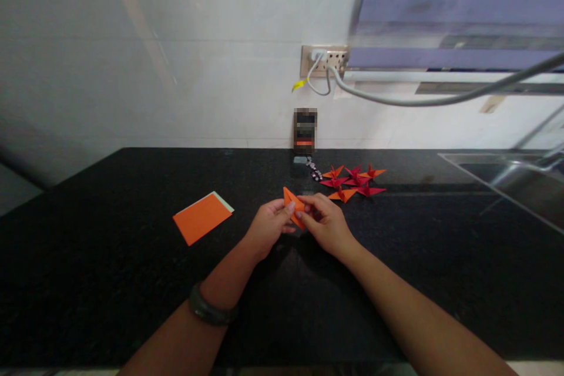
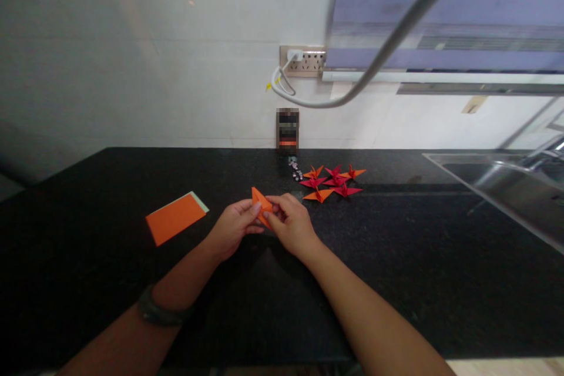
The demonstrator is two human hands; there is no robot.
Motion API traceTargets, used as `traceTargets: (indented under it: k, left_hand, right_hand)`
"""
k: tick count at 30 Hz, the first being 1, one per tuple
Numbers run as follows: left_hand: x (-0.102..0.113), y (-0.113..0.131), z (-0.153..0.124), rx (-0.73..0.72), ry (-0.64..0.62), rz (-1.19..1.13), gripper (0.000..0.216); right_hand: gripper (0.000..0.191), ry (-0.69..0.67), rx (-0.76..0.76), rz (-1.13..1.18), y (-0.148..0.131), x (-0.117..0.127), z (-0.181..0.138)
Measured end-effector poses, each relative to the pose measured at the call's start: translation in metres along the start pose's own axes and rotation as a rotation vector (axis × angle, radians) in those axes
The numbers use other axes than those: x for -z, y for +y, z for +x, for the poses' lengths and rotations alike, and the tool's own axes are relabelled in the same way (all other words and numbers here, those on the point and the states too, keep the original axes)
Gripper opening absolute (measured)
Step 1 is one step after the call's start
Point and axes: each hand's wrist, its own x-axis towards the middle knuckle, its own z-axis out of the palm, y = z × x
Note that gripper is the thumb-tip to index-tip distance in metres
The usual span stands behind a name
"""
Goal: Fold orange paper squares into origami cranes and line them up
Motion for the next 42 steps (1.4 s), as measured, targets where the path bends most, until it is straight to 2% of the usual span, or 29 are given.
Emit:
traceTargets:
  k: [3,8,13,19,24,33,42]
  left_hand:
    - [-0.002,0.000,-0.001,-0.070,-0.025,0.078,0.041]
    - [-0.002,0.000,0.000,-0.172,0.057,0.253,0.027]
    - [0.001,-0.004,0.002,-0.227,0.037,0.409,0.024]
    - [0.004,-0.009,0.004,-0.231,0.036,0.463,0.025]
    - [0.006,-0.012,0.007,-0.298,0.012,0.540,0.020]
    - [0.009,-0.015,0.008,-0.212,0.002,0.559,0.019]
    - [0.008,-0.014,0.008,-0.278,0.010,0.693,0.018]
  right_hand:
    - [0.018,0.039,-0.013,-0.015,0.000,0.001,0.000]
    - [0.017,0.023,-0.022,-0.031,-0.004,0.003,0.000]
    - [0.015,0.044,-0.047,-0.056,-0.006,0.003,0.000]
    - [0.016,0.043,-0.037,-0.053,-0.007,0.003,0.001]
    - [0.012,0.052,-0.048,-0.072,-0.005,0.003,0.001]
    - [0.015,0.032,-0.015,-0.071,-0.006,0.005,0.002]
    - [0.016,0.048,-0.020,-0.118,-0.004,0.005,0.002]
